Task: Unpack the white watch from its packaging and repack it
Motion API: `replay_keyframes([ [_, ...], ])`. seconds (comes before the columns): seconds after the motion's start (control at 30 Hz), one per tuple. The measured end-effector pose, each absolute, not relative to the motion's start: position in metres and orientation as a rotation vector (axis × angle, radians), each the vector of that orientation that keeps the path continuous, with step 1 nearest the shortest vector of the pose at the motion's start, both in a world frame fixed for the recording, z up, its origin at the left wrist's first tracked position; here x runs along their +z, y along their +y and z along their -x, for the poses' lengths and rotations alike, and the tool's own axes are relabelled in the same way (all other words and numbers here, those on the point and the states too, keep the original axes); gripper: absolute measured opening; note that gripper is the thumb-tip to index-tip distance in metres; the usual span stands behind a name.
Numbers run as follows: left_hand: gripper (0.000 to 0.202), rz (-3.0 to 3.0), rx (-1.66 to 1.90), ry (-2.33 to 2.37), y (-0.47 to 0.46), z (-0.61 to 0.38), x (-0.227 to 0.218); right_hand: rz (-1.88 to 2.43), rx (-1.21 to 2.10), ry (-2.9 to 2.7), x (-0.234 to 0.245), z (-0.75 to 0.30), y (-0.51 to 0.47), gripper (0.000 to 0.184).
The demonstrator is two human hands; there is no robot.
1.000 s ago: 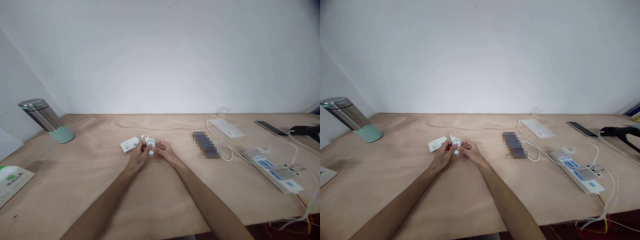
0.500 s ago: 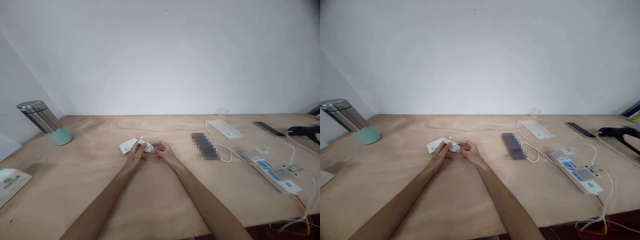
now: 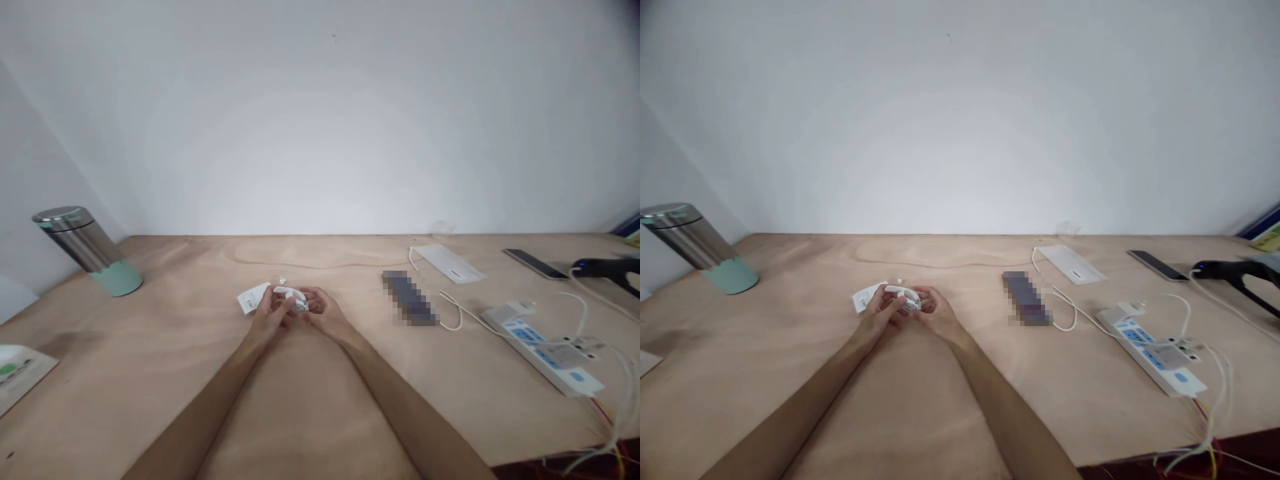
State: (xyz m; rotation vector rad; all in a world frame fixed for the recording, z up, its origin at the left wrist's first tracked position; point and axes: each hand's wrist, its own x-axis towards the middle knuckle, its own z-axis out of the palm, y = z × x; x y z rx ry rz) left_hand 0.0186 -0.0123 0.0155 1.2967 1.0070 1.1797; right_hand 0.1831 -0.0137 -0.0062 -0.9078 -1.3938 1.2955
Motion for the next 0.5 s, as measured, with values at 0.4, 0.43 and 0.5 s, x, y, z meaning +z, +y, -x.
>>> replay_keyframes([
  [0.4, 0.043, -1.382, 1.123, 0.991, -0.009, -0.017, 0.008, 0.957, 1.179, -1.27, -0.003, -0.179, -0.013, 0.06],
  [0.43, 0.043, -1.402, 1.119, 1.004, -0.007, -0.017, 0.005, 0.949, 1.158, -1.286, -0.003, -0.179, -0.013, 0.059],
  [0.5, 0.042, -1.46, 1.116, 1.022, -0.005, -0.016, 0.0, 0.953, 1.134, -1.324, -0.003, -0.181, -0.012, 0.054],
])
